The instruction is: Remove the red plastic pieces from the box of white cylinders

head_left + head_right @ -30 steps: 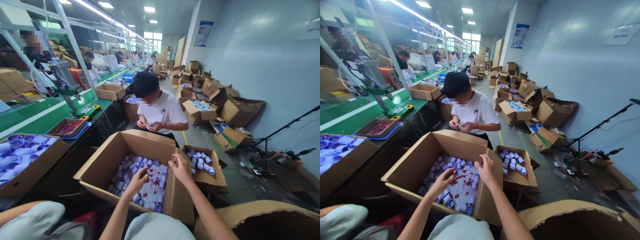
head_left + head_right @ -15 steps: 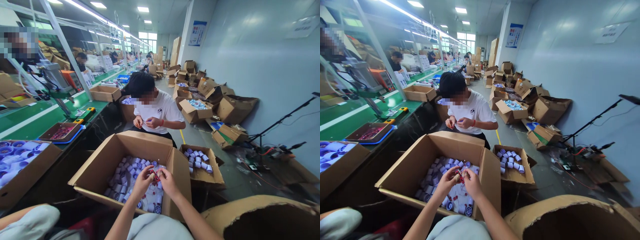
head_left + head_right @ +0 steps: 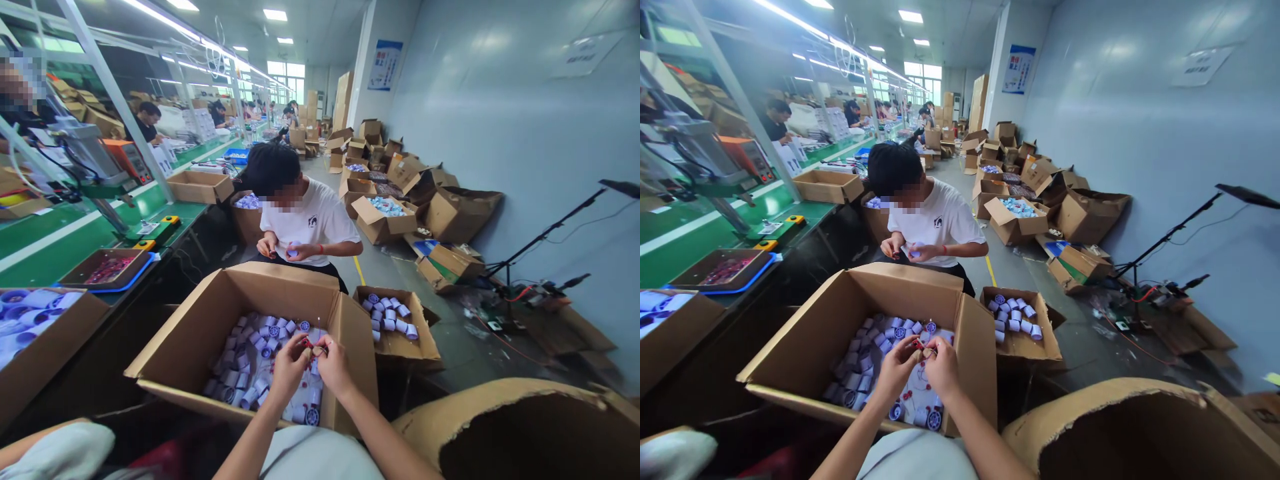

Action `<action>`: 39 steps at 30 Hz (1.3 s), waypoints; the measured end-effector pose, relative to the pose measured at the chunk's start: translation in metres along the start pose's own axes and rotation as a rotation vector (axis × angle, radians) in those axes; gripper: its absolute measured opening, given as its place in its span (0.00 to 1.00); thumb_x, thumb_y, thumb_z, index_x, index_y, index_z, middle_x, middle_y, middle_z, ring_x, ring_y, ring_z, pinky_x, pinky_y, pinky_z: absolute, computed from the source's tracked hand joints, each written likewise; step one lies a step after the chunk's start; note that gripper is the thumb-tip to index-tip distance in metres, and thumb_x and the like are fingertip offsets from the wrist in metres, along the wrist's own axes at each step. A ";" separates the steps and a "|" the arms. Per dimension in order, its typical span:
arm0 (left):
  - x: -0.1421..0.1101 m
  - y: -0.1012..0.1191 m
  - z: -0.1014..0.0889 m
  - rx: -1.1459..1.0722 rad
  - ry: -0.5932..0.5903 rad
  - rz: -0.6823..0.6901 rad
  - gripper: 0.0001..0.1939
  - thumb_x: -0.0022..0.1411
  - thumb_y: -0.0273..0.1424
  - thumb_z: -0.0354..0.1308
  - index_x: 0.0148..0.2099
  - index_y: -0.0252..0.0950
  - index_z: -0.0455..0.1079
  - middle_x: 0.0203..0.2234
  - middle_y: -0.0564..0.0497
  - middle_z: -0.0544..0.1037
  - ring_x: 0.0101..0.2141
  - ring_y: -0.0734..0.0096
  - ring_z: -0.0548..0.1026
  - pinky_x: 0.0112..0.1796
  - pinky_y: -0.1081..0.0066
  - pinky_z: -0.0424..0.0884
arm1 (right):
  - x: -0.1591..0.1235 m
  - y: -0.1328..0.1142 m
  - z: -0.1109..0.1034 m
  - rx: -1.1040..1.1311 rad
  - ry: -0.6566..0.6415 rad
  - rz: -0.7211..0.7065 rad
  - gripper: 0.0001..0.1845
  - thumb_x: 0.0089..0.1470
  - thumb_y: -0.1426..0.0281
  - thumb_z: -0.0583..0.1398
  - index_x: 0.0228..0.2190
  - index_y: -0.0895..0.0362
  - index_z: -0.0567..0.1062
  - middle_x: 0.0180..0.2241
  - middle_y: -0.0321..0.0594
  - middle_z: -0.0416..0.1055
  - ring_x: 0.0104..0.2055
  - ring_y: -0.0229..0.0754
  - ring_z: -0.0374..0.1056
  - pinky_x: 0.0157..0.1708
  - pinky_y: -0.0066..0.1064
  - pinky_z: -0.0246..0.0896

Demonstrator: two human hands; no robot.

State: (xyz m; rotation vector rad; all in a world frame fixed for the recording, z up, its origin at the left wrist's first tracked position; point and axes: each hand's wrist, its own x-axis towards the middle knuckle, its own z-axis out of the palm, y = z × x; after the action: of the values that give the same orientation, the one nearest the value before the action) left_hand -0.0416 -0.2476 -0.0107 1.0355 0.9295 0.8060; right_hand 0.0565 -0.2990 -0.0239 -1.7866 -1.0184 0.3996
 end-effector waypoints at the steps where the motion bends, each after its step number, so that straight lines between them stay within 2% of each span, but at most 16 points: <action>1: -0.001 -0.002 0.002 0.025 0.021 0.028 0.22 0.39 0.34 0.67 0.40 0.33 0.73 0.25 0.50 0.80 0.27 0.70 0.76 0.30 0.72 0.72 | 0.000 0.000 0.001 -0.021 0.019 -0.009 0.06 0.45 0.76 0.52 0.21 0.55 0.66 0.23 0.40 0.69 0.28 0.43 0.66 0.31 0.33 0.60; 6: -0.003 -0.006 0.012 0.074 0.101 0.094 0.22 0.42 0.35 0.64 0.42 0.32 0.75 0.29 0.47 0.82 0.31 0.65 0.78 0.36 0.69 0.74 | -0.002 -0.004 0.002 -0.094 0.105 -0.051 0.10 0.42 0.81 0.50 0.23 0.54 0.63 0.25 0.39 0.67 0.30 0.43 0.63 0.33 0.33 0.58; 11: -0.002 -0.011 0.017 0.044 0.186 0.110 0.23 0.42 0.35 0.64 0.43 0.31 0.75 0.34 0.45 0.82 0.36 0.61 0.79 0.41 0.64 0.74 | 0.000 -0.009 0.002 -0.223 0.169 -0.147 0.11 0.45 0.82 0.49 0.24 0.53 0.62 0.25 0.38 0.66 0.30 0.43 0.63 0.32 0.33 0.58; 16: 0.000 -0.019 0.017 0.021 0.222 0.080 0.25 0.42 0.37 0.64 0.44 0.31 0.75 0.35 0.43 0.82 0.38 0.59 0.79 0.43 0.63 0.74 | 0.000 -0.008 0.005 -0.303 0.176 -0.174 0.10 0.45 0.81 0.50 0.24 0.53 0.62 0.25 0.39 0.67 0.30 0.44 0.65 0.32 0.33 0.58; 20: 0.001 -0.024 0.014 0.033 0.238 0.069 0.28 0.41 0.39 0.65 0.45 0.32 0.75 0.36 0.43 0.82 0.39 0.59 0.79 0.44 0.64 0.74 | 0.000 -0.006 0.006 -0.269 0.167 -0.156 0.11 0.45 0.81 0.50 0.23 0.54 0.64 0.25 0.40 0.68 0.30 0.44 0.65 0.31 0.33 0.59; 22: 0.001 -0.021 0.011 0.038 0.214 0.094 0.30 0.41 0.41 0.66 0.47 0.32 0.75 0.37 0.43 0.82 0.39 0.60 0.79 0.42 0.66 0.75 | 0.001 -0.007 0.004 -0.180 0.140 -0.144 0.10 0.47 0.80 0.49 0.23 0.54 0.65 0.25 0.40 0.68 0.30 0.43 0.65 0.31 0.32 0.59; 24: 0.001 -0.016 0.009 0.027 0.172 0.109 0.32 0.41 0.45 0.66 0.48 0.32 0.74 0.37 0.44 0.82 0.35 0.63 0.79 0.36 0.69 0.76 | 0.001 -0.011 -0.001 -0.050 0.060 -0.127 0.09 0.50 0.76 0.50 0.24 0.54 0.66 0.26 0.39 0.69 0.30 0.41 0.66 0.31 0.31 0.60; 28: 0.000 -0.005 0.006 -0.001 0.077 0.093 0.34 0.41 0.52 0.65 0.44 0.31 0.76 0.26 0.47 0.80 0.23 0.69 0.73 0.23 0.71 0.72 | 0.001 -0.021 -0.013 0.195 -0.139 -0.038 0.12 0.56 0.63 0.51 0.25 0.55 0.67 0.23 0.35 0.68 0.26 0.38 0.65 0.28 0.27 0.60; 30: -0.001 -0.001 0.006 0.003 -0.005 0.077 0.35 0.41 0.53 0.64 0.44 0.30 0.75 0.23 0.49 0.78 0.20 0.72 0.71 0.22 0.72 0.71 | 0.002 -0.026 -0.019 0.233 -0.148 -0.021 0.15 0.57 0.60 0.51 0.26 0.55 0.68 0.24 0.36 0.69 0.27 0.37 0.65 0.28 0.26 0.60; 32: -0.003 0.004 0.007 0.029 -0.090 0.052 0.36 0.42 0.54 0.64 0.45 0.30 0.75 0.23 0.49 0.77 0.19 0.74 0.69 0.21 0.73 0.69 | 0.005 -0.029 -0.026 0.211 -0.130 -0.039 0.16 0.57 0.58 0.51 0.26 0.55 0.68 0.25 0.36 0.70 0.27 0.37 0.65 0.29 0.26 0.60; 35: -0.006 0.015 0.009 0.067 -0.179 0.027 0.36 0.42 0.54 0.64 0.45 0.30 0.74 0.23 0.50 0.76 0.18 0.76 0.67 0.20 0.74 0.67 | 0.010 -0.031 -0.034 0.192 -0.173 -0.051 0.17 0.58 0.57 0.51 0.25 0.55 0.67 0.23 0.34 0.68 0.26 0.35 0.63 0.26 0.25 0.57; 39: -0.010 0.031 0.014 -0.017 -0.263 -0.065 0.34 0.37 0.54 0.67 0.40 0.31 0.75 0.19 0.55 0.70 0.18 0.76 0.66 0.20 0.74 0.68 | 0.013 -0.023 -0.031 0.318 -0.184 0.059 0.24 0.58 0.50 0.48 0.23 0.54 0.65 0.20 0.31 0.63 0.22 0.35 0.60 0.22 0.25 0.55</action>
State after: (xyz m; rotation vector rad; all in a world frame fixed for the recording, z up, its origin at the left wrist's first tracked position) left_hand -0.0365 -0.2521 0.0240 1.0623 0.7266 0.6052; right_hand 0.0746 -0.3039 0.0128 -1.5152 -0.9690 0.7324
